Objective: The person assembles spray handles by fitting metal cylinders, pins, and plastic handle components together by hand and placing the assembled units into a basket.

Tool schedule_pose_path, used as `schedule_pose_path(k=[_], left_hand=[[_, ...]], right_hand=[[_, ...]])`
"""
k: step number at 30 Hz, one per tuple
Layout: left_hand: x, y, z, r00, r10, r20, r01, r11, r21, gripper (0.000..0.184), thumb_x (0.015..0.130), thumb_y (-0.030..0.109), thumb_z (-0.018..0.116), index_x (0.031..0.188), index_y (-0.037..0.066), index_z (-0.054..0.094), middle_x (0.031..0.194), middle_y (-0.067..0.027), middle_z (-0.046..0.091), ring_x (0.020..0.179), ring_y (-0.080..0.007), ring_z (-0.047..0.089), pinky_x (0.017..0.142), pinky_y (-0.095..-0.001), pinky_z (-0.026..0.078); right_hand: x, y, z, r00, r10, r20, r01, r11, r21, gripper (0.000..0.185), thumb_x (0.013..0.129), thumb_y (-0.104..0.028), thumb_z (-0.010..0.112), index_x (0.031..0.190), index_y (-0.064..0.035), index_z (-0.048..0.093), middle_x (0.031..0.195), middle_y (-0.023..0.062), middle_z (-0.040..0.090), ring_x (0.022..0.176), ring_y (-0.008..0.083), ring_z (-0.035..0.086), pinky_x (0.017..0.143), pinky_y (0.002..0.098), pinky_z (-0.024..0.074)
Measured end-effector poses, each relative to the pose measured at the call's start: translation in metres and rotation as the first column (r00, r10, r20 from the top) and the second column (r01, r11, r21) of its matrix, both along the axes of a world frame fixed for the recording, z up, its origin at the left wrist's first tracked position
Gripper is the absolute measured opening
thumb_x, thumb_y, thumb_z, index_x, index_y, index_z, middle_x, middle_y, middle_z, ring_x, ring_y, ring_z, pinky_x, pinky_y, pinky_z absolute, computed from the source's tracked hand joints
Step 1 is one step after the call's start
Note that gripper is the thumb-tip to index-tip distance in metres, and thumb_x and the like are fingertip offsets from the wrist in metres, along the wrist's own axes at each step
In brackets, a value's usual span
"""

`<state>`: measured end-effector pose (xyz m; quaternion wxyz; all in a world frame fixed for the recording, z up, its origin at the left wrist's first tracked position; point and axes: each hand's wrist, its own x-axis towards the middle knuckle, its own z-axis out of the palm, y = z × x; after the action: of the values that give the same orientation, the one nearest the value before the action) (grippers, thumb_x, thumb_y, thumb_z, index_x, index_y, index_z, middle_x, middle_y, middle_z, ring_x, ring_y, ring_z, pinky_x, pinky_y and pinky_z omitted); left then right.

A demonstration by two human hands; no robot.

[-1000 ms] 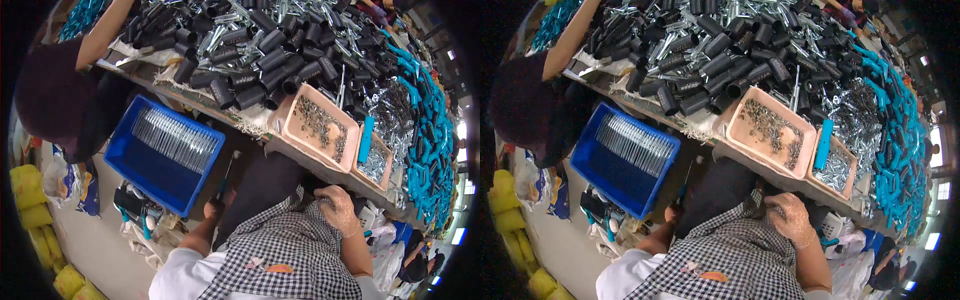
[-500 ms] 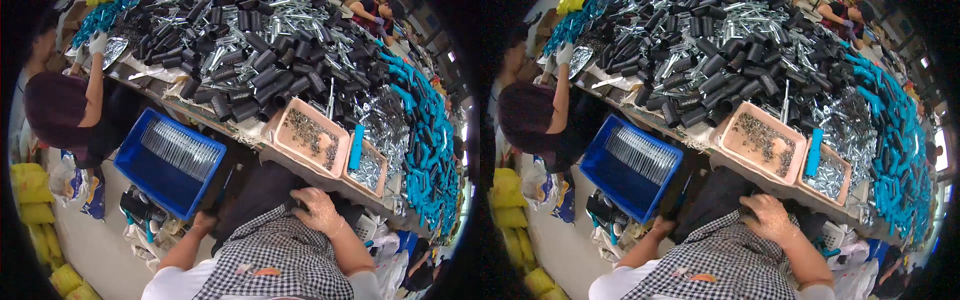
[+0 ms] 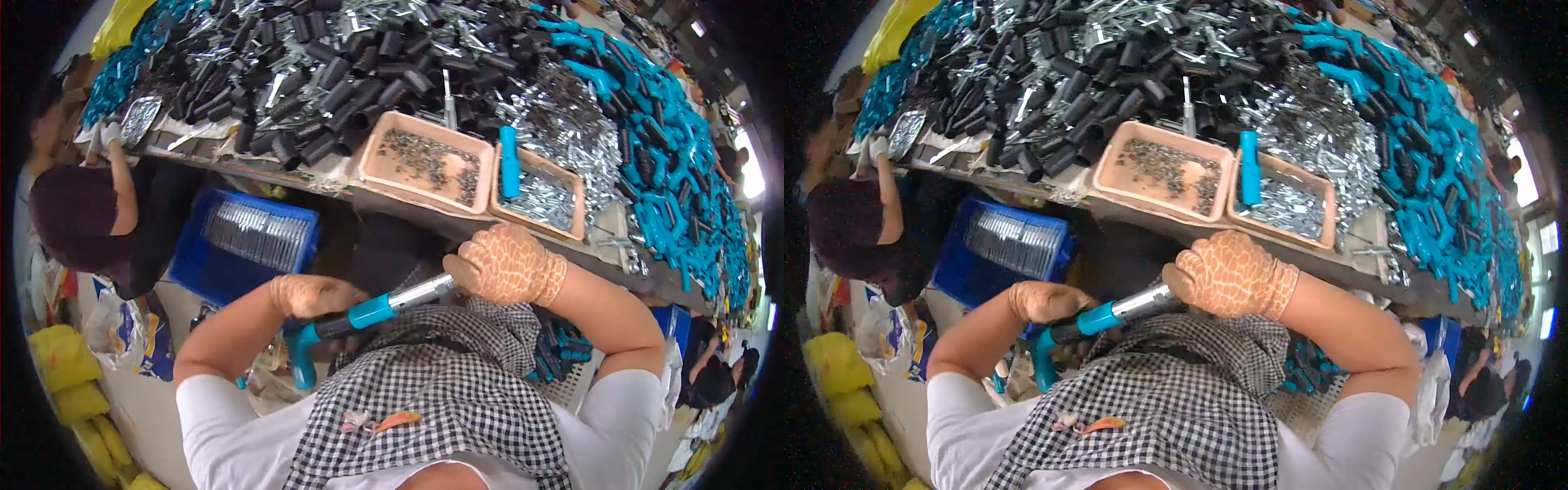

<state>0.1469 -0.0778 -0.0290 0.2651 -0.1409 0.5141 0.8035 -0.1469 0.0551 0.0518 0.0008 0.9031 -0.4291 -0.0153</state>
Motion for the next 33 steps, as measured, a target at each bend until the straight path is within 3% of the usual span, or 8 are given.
schedule_pose_path(k=[4, 8, 12, 19, 20, 23, 27, 33], left_hand=[[-0.076, 0.019, 0.028, 0.988, -0.153, 0.015, 0.152, 0.987, 0.053, 0.051, 0.103, 0.041, 0.046, 0.116, -0.005, 0.064, 0.075, -0.0108, 0.064, 0.062, -0.02, 0.063, 0.058, -0.0323, 0.055], [-0.118, 0.029, -0.007, 0.889, -0.442, -0.124, 0.428, 0.699, 0.573, 0.057, 0.103, 0.05, 0.048, 0.109, -0.005, 0.063, 0.069, -0.01, 0.058, 0.055, -0.0176, 0.057, 0.048, -0.0338, 0.052], [-0.138, 0.048, -0.008, 0.91, -0.369, -0.19, 0.392, 0.615, 0.684, 0.055, 0.103, 0.046, 0.051, 0.106, -0.008, 0.062, 0.07, -0.0122, 0.06, 0.055, -0.0178, 0.059, 0.046, -0.032, 0.052], [-0.147, 0.047, 0.041, 0.923, -0.374, -0.094, 0.386, 0.891, 0.239, 0.054, 0.103, 0.043, 0.055, 0.105, -0.011, 0.062, 0.072, -0.0136, 0.062, 0.06, -0.0179, 0.063, 0.048, -0.0319, 0.053], [-0.145, 0.047, 0.029, 0.94, -0.29, -0.182, 0.338, 0.872, 0.354, 0.054, 0.104, 0.045, 0.052, 0.107, -0.007, 0.063, 0.076, -0.0116, 0.064, 0.062, -0.017, 0.063, 0.051, -0.031, 0.053], [-0.15, 0.05, 0.056, 0.994, 0.015, -0.104, -0.015, 1.0, 0.0, 0.048, 0.106, 0.044, 0.049, 0.11, -0.002, 0.064, 0.08, -0.009, 0.065, 0.064, -0.0161, 0.064, 0.055, -0.0309, 0.053], [-0.156, 0.04, 0.07, 0.911, -0.077, -0.406, -0.148, 0.857, -0.494, 0.044, 0.108, 0.037, 0.045, 0.112, -0.003, 0.061, 0.082, -0.0109, 0.066, 0.067, -0.0158, 0.062, 0.06, -0.0281, 0.052], [-0.159, 0.031, 0.078, 0.9, -0.04, -0.435, -0.253, 0.764, -0.594, 0.045, 0.109, 0.036, 0.043, 0.112, -0.005, 0.061, 0.084, -0.011, 0.067, 0.066, -0.0158, 0.064, 0.061, -0.0305, 0.053]], right_hand=[[-0.009, 0.032, 0.007, 0.999, 0.045, 0.027, -0.041, 0.992, -0.116, 0.027, 0.077, -0.026, 0.065, 0.091, -0.0037, 0.066, 0.065, 0.0047, 0.054, 0.056, 0.0211, 0.062, 0.044, 0.0384, 0.0482], [-0.018, 0.056, 0.03, 0.978, 0.2, -0.052, -0.207, 0.941, -0.266, 0.032, 0.076, -0.031, 0.063, 0.091, -0.0043, 0.068, 0.068, 0.0041, 0.055, 0.055, 0.0167, 0.058, 0.042, 0.0337, 0.0447], [-0.038, 0.071, 0.039, 0.986, 0.152, -0.075, -0.163, 0.968, -0.19, 0.027, 0.073, -0.028, 0.063, 0.086, -0.0046, 0.068, 0.063, 0.005, 0.054, 0.054, 0.0188, 0.06, 0.04, 0.0357, 0.045], [-0.044, 0.081, 0.047, 0.999, 0.019, -0.026, -0.022, 0.993, -0.112, 0.025, 0.073, -0.034, 0.068, 0.07, -0.0101, 0.063, 0.058, 0.0041, 0.05, 0.048, 0.0186, 0.059, 0.037, 0.0376, 0.0431], [-0.047, 0.076, 0.05, 0.996, -0.045, -0.073, 0.039, 0.996, -0.086, 0.028, 0.073, -0.037, 0.07, 0.069, -0.0106, 0.062, 0.06, 0.0072, 0.055, 0.05, 0.0233, 0.061, 0.041, 0.0415, 0.0464], [-0.07, 0.059, 0.056, 0.908, -0.417, -0.038, 0.418, 0.902, 0.104, 0.027, 0.077, -0.028, 0.071, 0.093, -0.0066, 0.068, 0.081, 0.0133, 0.067, 0.081, 0.0327, 0.071, 0.069, 0.0487, 0.0569], [-0.109, 0.065, 0.031, 0.629, -0.654, 0.42, 0.651, 0.738, 0.175, 0.053, 0.082, -0.027, 0.071, 0.13, -0.0083, 0.06, 0.108, 0.0146, 0.069, 0.106, 0.0307, 0.066, 0.093, 0.0446, 0.051], [-0.109, 0.064, 0.025, 0.653, -0.566, 0.503, 0.554, 0.81, 0.193, 0.04, 0.096, -0.032, 0.06, 0.125, -0.0056, 0.062, 0.115, 0.0209, 0.068, 0.11, 0.0367, 0.065, 0.097, 0.0466, 0.0483]])
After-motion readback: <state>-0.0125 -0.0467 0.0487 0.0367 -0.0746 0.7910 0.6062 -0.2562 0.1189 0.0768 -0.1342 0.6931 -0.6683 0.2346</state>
